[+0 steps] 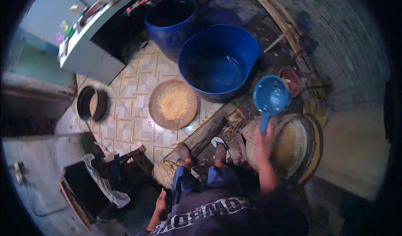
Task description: The person scoops water from a well into a bucket, then uses a blue scoop to transfer grains from a large container into a woven tray. The person repeatedly scoops and pours the grains.
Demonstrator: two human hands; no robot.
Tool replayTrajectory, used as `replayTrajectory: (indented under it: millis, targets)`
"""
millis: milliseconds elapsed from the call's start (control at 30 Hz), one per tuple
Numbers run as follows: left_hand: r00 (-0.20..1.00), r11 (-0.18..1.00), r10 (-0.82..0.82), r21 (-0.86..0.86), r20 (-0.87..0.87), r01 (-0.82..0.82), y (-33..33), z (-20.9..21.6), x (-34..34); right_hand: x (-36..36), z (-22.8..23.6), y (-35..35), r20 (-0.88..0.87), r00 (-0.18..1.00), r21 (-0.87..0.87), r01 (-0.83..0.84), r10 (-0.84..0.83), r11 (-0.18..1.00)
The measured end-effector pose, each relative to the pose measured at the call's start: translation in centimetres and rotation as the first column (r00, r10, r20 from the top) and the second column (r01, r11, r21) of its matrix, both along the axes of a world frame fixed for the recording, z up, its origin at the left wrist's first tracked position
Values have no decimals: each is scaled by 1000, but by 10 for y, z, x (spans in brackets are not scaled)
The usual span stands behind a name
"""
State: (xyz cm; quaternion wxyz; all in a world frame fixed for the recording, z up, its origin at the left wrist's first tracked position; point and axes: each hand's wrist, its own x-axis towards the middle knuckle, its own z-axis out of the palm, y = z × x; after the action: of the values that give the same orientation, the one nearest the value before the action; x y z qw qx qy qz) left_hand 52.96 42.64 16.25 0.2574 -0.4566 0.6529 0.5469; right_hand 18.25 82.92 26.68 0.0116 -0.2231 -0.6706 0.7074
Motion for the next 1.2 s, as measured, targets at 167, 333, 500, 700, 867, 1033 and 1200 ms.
replayTrajectory:
  millis: [167, 333, 500, 700, 867, 1033, 1200]
  targets:
    - [991, 994, 57, 88, 119, -67, 11, 18, -65, 49, -45, 154, -42, 922, 516, 349, -384, 782]
    - [893, 896, -444, -65, -74, 440, 22, 43, -95, 141, -143, 272, 507, 789, 793, -270, -346, 547]
    - [328, 349, -935, -517, -136, 782, 28, 64, -120, 216, -244, 316, 840, 469, 537, -643, -275, 546]
    - [195, 128, -973, -418, 122, 899, 36, 85, -120, 215, -337, 273, 700, 644, 659, -416, -308, 627]
    - [315, 273, -943, -285, 111, 919, 13, 62, -99, 207, -395, 254, 714, 690, 657, -602, -118, 454]
    - [-179, -260, -963, -510, 203, 820, 35, 74, -102, 130, -316, 216, 789, 440, 204, 470, -428, 859]
    - [-45, -127, -980, -429, 196, 894, 57, 86, -118, 150, -319, 229, 661, 635, -197, 661, -400, 724]
